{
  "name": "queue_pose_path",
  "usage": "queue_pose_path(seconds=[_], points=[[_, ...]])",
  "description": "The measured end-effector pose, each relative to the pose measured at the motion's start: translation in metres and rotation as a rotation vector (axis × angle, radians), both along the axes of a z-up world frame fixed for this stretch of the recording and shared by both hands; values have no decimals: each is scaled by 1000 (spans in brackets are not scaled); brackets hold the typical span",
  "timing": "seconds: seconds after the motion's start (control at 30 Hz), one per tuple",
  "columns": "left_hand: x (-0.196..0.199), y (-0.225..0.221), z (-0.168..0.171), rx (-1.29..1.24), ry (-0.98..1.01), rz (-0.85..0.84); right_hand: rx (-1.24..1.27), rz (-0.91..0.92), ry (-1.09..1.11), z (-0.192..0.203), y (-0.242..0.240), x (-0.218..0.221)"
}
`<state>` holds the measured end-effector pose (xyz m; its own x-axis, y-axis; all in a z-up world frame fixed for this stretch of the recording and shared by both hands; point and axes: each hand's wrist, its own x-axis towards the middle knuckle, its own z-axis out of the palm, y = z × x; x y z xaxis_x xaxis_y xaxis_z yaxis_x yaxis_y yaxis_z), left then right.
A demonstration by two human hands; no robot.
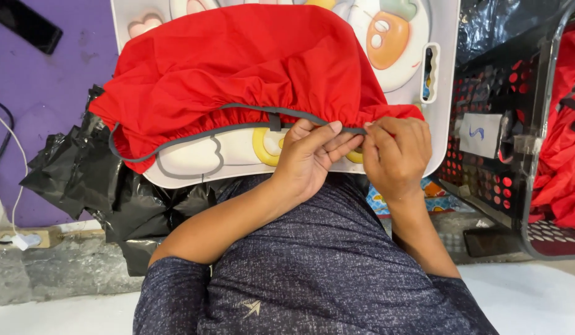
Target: Trimming loose threads from red fabric covers using scissors and inspecting the elastic bands.
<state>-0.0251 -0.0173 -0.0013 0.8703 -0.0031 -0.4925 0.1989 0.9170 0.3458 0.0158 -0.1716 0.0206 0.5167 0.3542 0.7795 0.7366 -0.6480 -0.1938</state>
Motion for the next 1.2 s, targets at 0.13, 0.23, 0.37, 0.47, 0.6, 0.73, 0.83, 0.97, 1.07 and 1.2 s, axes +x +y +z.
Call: queue_pose_path(seconds=[0.13,0.23,0.37,0.47,0.6,0.73,0.83,0.97,1.07,1.2], points=[[1,16,-13,62,-2,85,37,-23,-46,-11,-12,8],[-2,35,-6,108,8,138,71,-50,-24,-22,-29,10],[-5,41,-4,138,15,147,89,-44,-22,-23,-31,13],[-7,47,-6,125,13,160,102,-37,12,-24,-31,13],[-7,58,-9,94,6,171,123,-34,32,-26,-35,14],[-9,66,12,26,-18,168,86,-139,250,-1,-22,-1],[-10,69,12,43,-21,163,73,-148,235,-3,-23,-1],[-9,70,10,36,-42,168,72,-137,219,0,-20,0],[-7,70,10,27,-7,168,67,-125,226,0,-16,0],[-2,72,26,147,68,-104,81,-124,242,1,-13,-2]])
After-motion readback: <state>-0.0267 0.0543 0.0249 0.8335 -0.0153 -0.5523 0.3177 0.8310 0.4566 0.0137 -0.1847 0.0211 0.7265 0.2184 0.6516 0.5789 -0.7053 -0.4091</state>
